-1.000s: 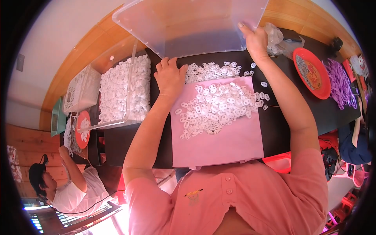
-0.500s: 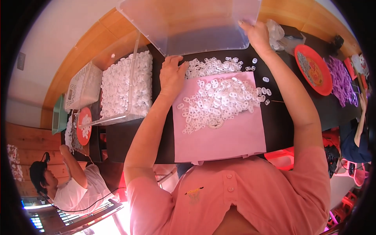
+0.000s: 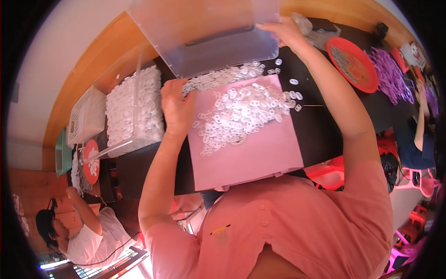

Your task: The recorder is sorting and arranging small white plastic decorative parts from a bin onto a pink sheet of material.

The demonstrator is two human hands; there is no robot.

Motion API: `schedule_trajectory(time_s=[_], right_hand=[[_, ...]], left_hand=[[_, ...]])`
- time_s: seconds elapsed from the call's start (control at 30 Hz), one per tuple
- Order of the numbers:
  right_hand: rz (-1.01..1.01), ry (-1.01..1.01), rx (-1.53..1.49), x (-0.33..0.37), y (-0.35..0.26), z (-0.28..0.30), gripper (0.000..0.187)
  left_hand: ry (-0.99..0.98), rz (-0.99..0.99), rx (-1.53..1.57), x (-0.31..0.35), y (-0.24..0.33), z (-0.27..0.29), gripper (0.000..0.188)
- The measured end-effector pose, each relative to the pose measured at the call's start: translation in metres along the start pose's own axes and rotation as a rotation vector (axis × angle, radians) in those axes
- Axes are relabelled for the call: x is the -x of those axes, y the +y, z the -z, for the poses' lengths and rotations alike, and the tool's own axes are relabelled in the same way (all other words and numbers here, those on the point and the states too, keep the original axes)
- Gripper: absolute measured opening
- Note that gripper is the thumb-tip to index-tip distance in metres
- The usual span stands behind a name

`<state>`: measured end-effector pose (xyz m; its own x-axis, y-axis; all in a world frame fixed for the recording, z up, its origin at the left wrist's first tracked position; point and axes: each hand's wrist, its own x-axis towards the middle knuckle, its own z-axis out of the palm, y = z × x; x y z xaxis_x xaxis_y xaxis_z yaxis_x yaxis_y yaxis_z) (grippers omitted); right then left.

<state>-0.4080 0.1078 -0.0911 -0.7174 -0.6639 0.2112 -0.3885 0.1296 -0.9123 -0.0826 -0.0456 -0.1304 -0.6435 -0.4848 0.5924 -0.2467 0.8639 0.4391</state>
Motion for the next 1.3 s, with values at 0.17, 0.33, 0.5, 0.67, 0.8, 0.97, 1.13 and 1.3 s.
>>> schedule_trajectory(time_s=[0.17, 0.33, 0.5, 0.67, 0.8, 0.97, 1.13, 1.3], right_hand=[[0.068, 0.002, 0.075, 0.023, -0.002, 0.019, 0.044], [0.079, 0.013, 0.084, 0.015, 0.005, 0.023, 0.040], [0.115, 0.031, 0.069, 0.004, -0.004, 0.001, 0.040], [0.029, 0.019, 0.030, -0.005, -0.006, -0.013, 0.048], [0.002, 0.120, -0.098, 0.001, -0.009, -0.011, 0.052], [-0.145, -0.045, 0.364, 0.032, 0.003, 0.037, 0.029], [0.043, -0.364, 0.929, 0.073, -0.004, 0.027, 0.030], [0.223, -0.297, 0.766, 0.078, -0.005, -0.009, 0.026]], left_hand=[[-0.025, 0.102, -0.068, 0.003, -0.007, 0.004, 0.033], [-0.070, 0.247, -0.062, 0.003, -0.008, -0.005, 0.034], [-0.045, 0.228, -0.009, 0.006, -0.020, -0.005, 0.031], [-0.032, 0.208, 0.200, 0.006, -0.023, -0.006, 0.031], [0.027, 0.016, -0.183, 0.005, -0.024, -0.009, 0.037], [-0.098, 0.104, -0.200, 0.003, -0.020, -0.002, 0.040], [-0.137, 0.061, -0.136, 0.002, -0.015, -0.008, 0.039], [-0.138, -0.084, 0.070, -0.004, 0.003, -0.013, 0.039]])
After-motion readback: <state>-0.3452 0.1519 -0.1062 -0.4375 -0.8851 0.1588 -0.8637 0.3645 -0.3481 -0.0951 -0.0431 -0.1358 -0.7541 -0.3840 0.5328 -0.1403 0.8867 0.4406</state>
